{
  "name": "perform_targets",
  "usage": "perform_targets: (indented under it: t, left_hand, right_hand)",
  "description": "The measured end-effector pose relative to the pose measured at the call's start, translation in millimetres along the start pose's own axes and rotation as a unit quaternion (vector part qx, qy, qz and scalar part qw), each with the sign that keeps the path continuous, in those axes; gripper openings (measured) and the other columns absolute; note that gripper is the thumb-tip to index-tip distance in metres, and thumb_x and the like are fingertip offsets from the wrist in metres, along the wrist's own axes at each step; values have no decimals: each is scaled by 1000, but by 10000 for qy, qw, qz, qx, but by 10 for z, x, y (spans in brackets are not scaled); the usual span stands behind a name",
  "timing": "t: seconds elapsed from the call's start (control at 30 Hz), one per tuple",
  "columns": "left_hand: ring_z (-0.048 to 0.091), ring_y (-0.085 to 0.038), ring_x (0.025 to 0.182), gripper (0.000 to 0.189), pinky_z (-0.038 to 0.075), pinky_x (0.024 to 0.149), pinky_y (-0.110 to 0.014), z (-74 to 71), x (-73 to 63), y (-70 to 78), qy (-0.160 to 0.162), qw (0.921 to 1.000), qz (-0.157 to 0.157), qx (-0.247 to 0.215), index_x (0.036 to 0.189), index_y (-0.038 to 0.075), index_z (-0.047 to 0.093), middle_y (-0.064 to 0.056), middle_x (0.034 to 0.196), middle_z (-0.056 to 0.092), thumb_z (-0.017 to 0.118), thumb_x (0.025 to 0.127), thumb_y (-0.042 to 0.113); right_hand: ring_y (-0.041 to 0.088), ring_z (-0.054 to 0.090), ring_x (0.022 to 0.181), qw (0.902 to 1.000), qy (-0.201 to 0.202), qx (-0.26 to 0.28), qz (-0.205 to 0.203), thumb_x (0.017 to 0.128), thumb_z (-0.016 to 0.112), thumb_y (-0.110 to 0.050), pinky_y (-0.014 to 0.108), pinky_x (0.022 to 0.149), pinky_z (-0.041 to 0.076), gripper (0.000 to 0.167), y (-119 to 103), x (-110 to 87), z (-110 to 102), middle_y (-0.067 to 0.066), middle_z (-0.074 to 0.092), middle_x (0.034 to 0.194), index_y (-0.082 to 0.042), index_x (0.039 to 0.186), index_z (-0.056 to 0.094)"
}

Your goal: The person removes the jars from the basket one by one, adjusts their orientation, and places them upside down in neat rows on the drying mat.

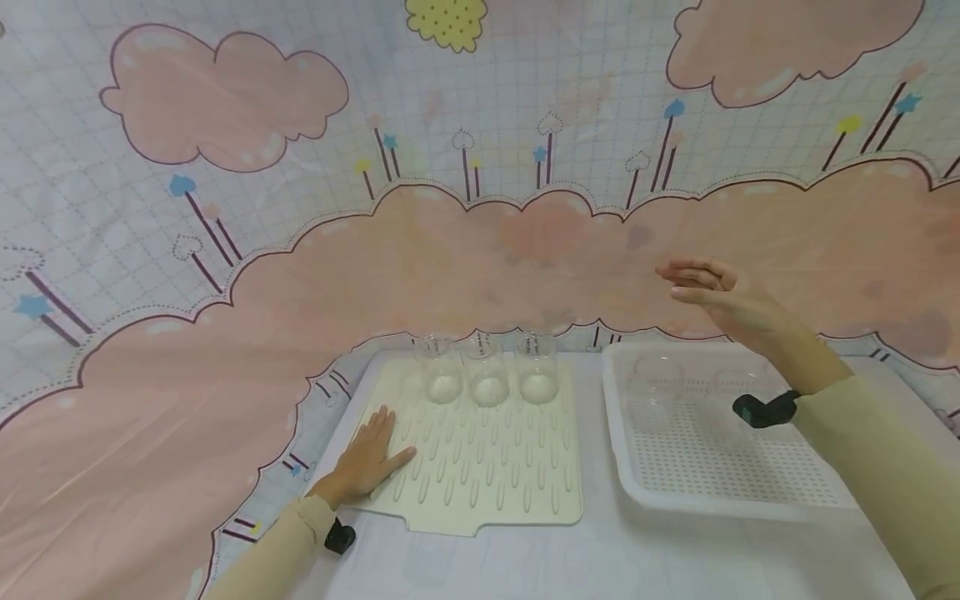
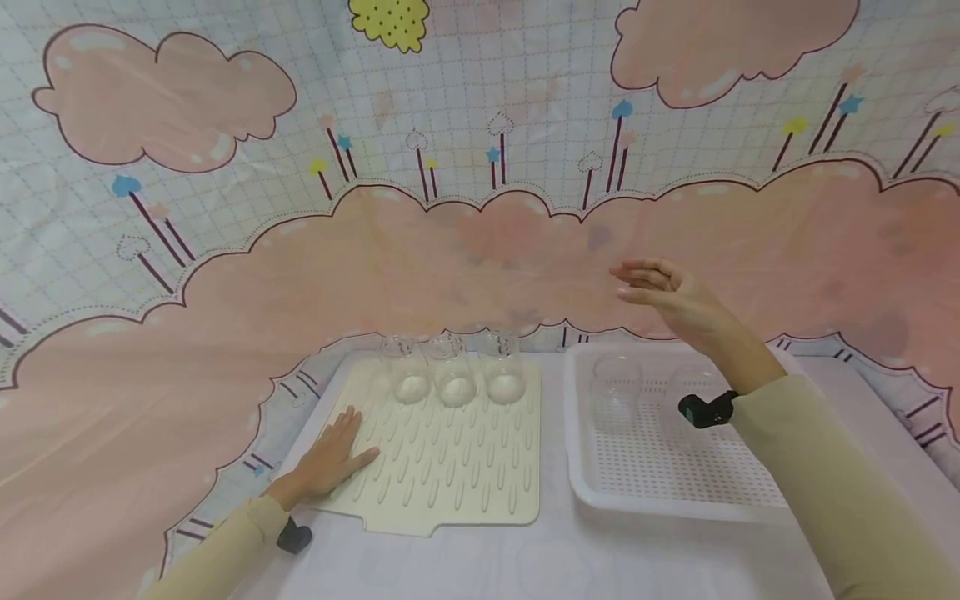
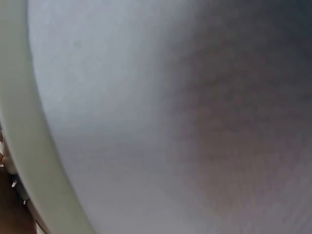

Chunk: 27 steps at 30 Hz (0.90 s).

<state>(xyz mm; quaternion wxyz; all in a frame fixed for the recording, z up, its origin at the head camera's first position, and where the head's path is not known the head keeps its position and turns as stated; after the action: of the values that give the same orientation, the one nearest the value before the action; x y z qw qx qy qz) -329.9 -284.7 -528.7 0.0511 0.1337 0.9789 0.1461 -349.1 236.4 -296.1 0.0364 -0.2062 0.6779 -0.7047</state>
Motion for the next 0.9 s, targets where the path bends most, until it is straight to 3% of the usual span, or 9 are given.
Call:
perform_targets:
  t: [0.13, 0.3, 0.43, 0.57, 0.73, 0.8, 0.9]
  left_hand:
    - [4, -42, 149, 98, 6, 120, -54, -12, -16, 11, 43, 10000, -24, -41, 155, -8, 13, -24, 163, 5, 46, 97, 64]
    - [4, -42, 150, 96, 5, 120, -54, -26, -29, 37, -5, 10000, -34, -29, 155, -8, 12, -25, 163, 4, 46, 98, 62]
    - [4, -43, 149, 96, 4, 120, -55, -29, -35, 42, -34, 10000, -22, -70, 154, -9, 12, -26, 163, 4, 47, 99, 60]
    - [3, -43, 149, 96, 4, 120, -55, -34, -41, 42, -39, 9999, -25, -97, 154, -10, 12, -26, 163, 4, 47, 99, 60]
    - [4, -44, 149, 95, 5, 120, -55, -36, -38, 55, 11, 9999, -6, -128, 154, -11, 13, -27, 162, 5, 47, 99, 59]
    - [4, -44, 149, 95, 5, 120, -56, -37, -40, 60, 26, 9999, -5, -139, 154, -11, 13, -27, 162, 5, 48, 99, 59]
    - [4, -44, 149, 95, 4, 120, -56, -35, -47, 67, 20, 9999, -4, -145, 154, -11, 14, -27, 162, 5, 48, 99, 59]
  right_hand:
    - [6, 50, 127, 9999, 44, -132, -76, 100, 52, 5, 26, 116, 27, 44, -56, -166, -232, -4, 59, 137, -12, 141, 50]
    - [4, 51, 126, 9990, 359, -253, -8, 100, 51, 8, 19, 108, 35, 49, -30, -382, -531, -6, 59, 136, -15, 143, 49]
    - [5, 56, 122, 9986, 375, 65, -374, 97, 49, 16, 14, 95, 44, 52, 11, -543, -709, -3, 62, 133, -12, 141, 53]
    - [4, 54, 122, 9970, 506, 181, -563, 96, 47, 19, 12, 93, 45, 55, 79, -686, -882, -4, 62, 133, -12, 141, 52]
    - [-2, 46, 125, 9958, 861, -90, -303, 98, 49, 13, 16, 114, 24, 58, 233, -875, -1095, -13, 57, 135, -21, 145, 45]
    - [-6, 45, 124, 9944, 1011, -259, -186, 99, 50, 10, 17, 116, 12, 58, 303, -946, -1170, -16, 55, 135, -24, 145, 44]
    - [-9, 45, 121, 9917, 1204, -439, 37, 99, 53, 9, 17, 117, 8, 59, 420, -1048, -1280, -19, 53, 133, -27, 145, 42]
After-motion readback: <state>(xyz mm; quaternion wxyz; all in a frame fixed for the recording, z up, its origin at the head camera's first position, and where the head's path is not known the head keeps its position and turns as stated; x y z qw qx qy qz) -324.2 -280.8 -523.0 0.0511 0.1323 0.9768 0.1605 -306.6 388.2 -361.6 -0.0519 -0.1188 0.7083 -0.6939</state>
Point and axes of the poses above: each hand's wrist, its own x-axis towards the middle knuckle, its own z-axis out of the palm, y = z × x, the point moved 8 cm from there along x, towards the middle knuckle
